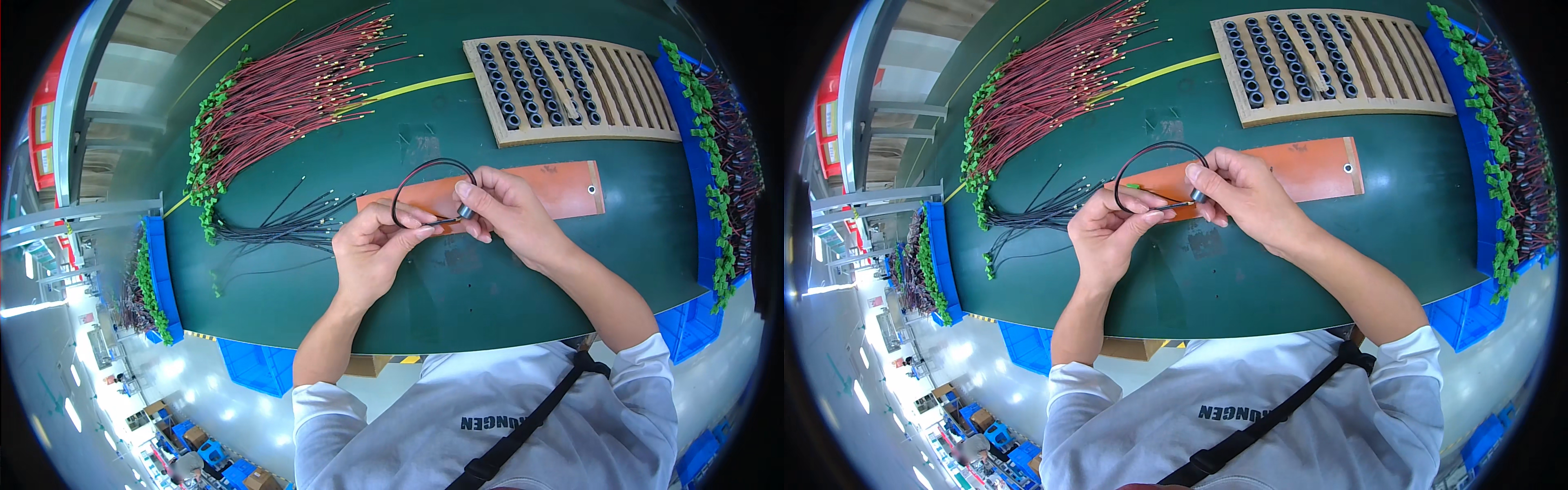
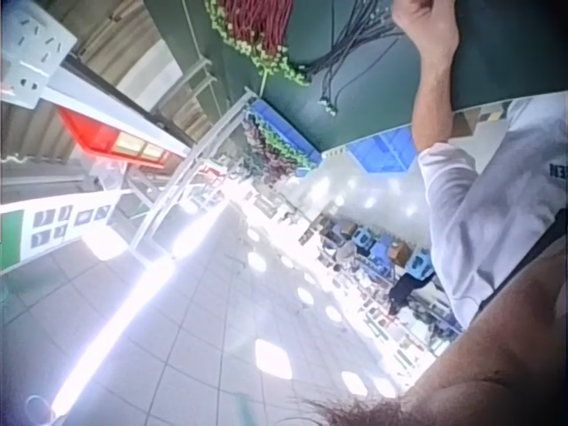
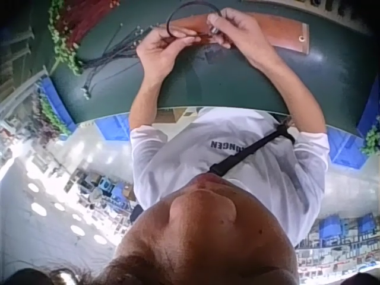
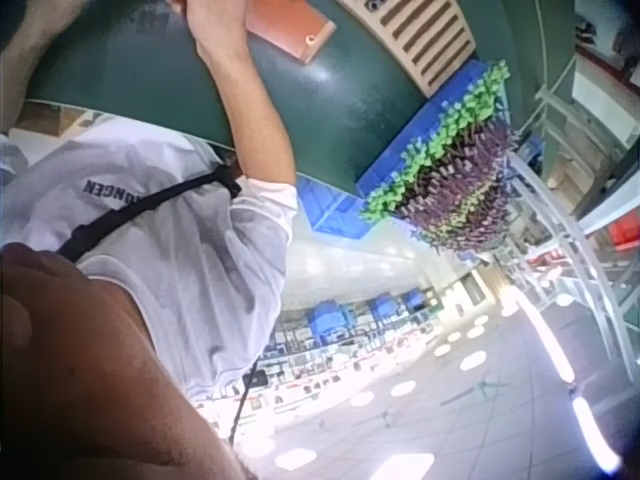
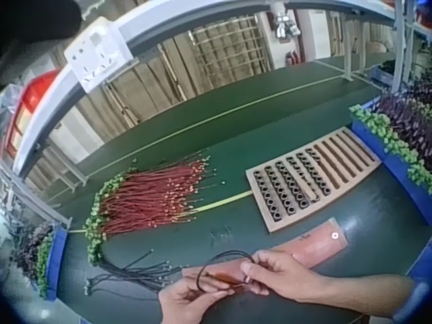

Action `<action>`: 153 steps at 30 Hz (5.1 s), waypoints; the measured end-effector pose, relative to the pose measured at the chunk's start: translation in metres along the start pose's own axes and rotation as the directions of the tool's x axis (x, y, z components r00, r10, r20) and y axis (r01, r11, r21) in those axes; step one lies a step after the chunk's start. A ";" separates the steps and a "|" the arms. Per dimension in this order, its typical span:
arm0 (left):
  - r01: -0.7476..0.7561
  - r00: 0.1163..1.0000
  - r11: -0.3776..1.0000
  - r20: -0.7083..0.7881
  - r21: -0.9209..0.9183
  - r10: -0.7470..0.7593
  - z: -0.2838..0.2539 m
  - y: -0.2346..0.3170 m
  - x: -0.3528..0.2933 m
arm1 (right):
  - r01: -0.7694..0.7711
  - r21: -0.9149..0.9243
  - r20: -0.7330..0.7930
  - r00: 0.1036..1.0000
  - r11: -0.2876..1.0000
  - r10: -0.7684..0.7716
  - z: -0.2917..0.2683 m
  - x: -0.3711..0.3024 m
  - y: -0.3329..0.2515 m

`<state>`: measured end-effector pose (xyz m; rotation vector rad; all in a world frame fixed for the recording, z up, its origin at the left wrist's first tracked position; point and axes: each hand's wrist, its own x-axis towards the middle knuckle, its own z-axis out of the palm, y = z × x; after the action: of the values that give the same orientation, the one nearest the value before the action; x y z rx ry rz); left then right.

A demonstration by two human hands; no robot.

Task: The person picks up a red and a black wire, threads them through a magnetic ring, and wraps the wires around the ring multiple times. They then insert the wire ends into a green connector and place the finished assembly into a blue bin.

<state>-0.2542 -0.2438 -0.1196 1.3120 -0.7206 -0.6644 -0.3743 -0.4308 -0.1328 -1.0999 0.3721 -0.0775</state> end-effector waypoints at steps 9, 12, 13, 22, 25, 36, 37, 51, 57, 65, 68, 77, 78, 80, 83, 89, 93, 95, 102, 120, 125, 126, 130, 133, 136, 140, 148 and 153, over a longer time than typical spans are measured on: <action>-0.126 0.992 0.990 0.038 0.065 0.124 -0.001 -0.009 0.000 | -0.017 0.005 0.003 1.000 1.000 0.017 0.000 0.000 -0.003; -0.166 0.985 0.982 0.058 0.090 0.161 0.000 -0.009 -0.001 | -0.021 0.010 0.004 1.000 1.000 0.021 0.000 0.000 -0.004; -0.170 0.985 0.982 0.056 0.085 0.166 0.002 -0.008 -0.001 | -0.019 0.017 0.004 1.000 1.000 0.019 0.000 0.000 -0.004; -0.380 0.922 0.843 0.230 0.379 0.312 -0.001 -0.009 0.003 | -0.017 0.027 0.024 1.000 0.999 0.017 0.002 0.000 -0.004; -0.486 0.874 0.746 0.260 0.456 0.411 0.002 -0.006 0.005 | -0.010 -0.002 -0.006 1.000 1.000 0.010 0.003 0.000 -0.006; -0.570 0.805 0.647 0.189 0.507 0.562 0.016 -0.025 0.010 | 0.080 0.017 -0.038 0.996 0.997 -0.079 0.010 -0.007 0.007; -0.571 0.805 0.647 0.190 0.506 0.562 0.015 -0.026 0.010 | 0.095 0.034 -0.042 0.995 0.995 -0.094 0.010 -0.008 0.007; -0.291 0.956 0.783 0.134 0.550 0.261 0.033 -0.016 0.013 | 0.467 -0.700 0.108 0.817 0.540 -0.567 0.001 -0.019 -0.010; -0.301 0.953 0.662 0.187 0.686 0.240 0.039 -0.012 0.023 | 0.495 -0.844 0.171 0.612 0.205 -0.772 -0.038 -0.023 -0.037; 0.343 0.912 0.934 0.273 -0.098 -0.307 0.060 0.000 0.065 | 0.593 -0.707 0.103 0.625 0.385 -0.774 -0.079 -0.041 -0.030; 0.142 0.884 0.973 0.418 0.182 -0.208 0.059 -0.018 0.072 | 0.616 -0.671 0.052 0.593 0.412 -0.803 -0.077 -0.038 -0.026; 0.110 0.966 0.979 0.212 0.169 -0.146 0.073 -0.026 0.052 | 0.359 -0.578 -0.147 0.837 0.732 -0.527 -0.078 -0.041 -0.025; 0.119 0.965 0.978 0.213 0.170 -0.154 0.073 -0.027 0.050 | 0.314 -0.501 -0.190 0.869 0.807 -0.456 -0.077 -0.041 -0.026; 0.098 0.975 0.989 0.189 0.112 -0.118 0.075 -0.030 0.049 | 0.352 -0.587 -0.117 0.854 0.729 -0.507 -0.081 -0.039 -0.023; 0.101 0.969 0.985 0.212 0.143 -0.130 0.075 -0.027 0.051 | 0.435 -0.650 -0.023 0.808 0.623 -0.589 -0.079 -0.037 -0.021; 0.110 0.963 0.985 0.229 0.136 -0.139 0.072 -0.025 0.052 | 0.450 -0.604 -0.026 0.814 0.658 -0.581 -0.077 -0.032 -0.022; 0.159 0.958 0.982 0.225 0.104 -0.179 0.072 -0.023 0.052 | 0.437 -0.667 0.039 0.830 0.603 -0.557 -0.078 -0.033 -0.023; 0.180 0.950 0.976 0.237 0.125 -0.205 0.073 -0.023 0.052 | 0.413 -0.682 0.038 0.844 0.604 -0.534 -0.077 -0.034 -0.022; 0.136 0.952 0.977 0.252 0.162 -0.174 0.073 -0.025 0.052 | 0.426 -0.668 0.064 0.850 0.610 -0.523 -0.076 -0.036 -0.029; 0.176 0.946 0.972 0.248 0.152 -0.210 0.073 -0.022 0.052 | 0.384 -0.595 -0.001 0.878 0.705 -0.479 -0.079 -0.034 -0.022; 0.200 0.932 0.968 0.274 0.155 -0.236 0.071 -0.021 0.053 | 0.379 -0.603 0.007 0.883 0.702 -0.470 -0.078 -0.035 -0.022; 0.199 0.932 0.968 0.275 0.155 -0.236 0.071 -0.022 0.053 | 0.384 -0.598 0.005 0.880 0.704 -0.475 -0.078 -0.035 -0.021; 0.186 0.934 0.971 0.279 0.149 -0.222 0.071 -0.022 0.053 | 0.375 -0.586 -0.002 0.886 0.719 -0.464 -0.078 -0.035 -0.022; 0.186 0.936 0.971 0.275 0.147 -0.221 0.071 -0.023 0.053 | 0.384 -0.600 0.006 0.880 0.702 -0.475 -0.078 -0.034 -0.022; 0.189 0.935 0.972 0.275 0.141 -0.222 0.073 -0.022 0.053 | 0.373 -0.590 -0.012 0.883 0.716 -0.470 -0.077 -0.036 -0.023; 0.189 0.937 0.972 0.271 0.141 -0.221 0.072 -0.023 0.052 | 0.388 -0.600 0.000 0.875 0.700 -0.485 -0.078 -0.035 -0.022; 0.197 0.936 0.970 0.267 0.144 -0.230 0.071 -0.024 0.054 | 0.374 -0.584 -0.014 0.883 0.720 -0.470 -0.078 -0.032 -0.022; 0.179 0.942 0.974 0.262 0.141 -0.211 0.073 -0.022 0.054 | 0.388 -0.589 -0.010 0.874 0.709 -0.486 -0.078 -0.033 -0.022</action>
<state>-0.2794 -0.3334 -0.1288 1.4251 -0.8708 -0.9928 -0.4285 -0.4995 -0.1363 -1.7837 0.2753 -0.5168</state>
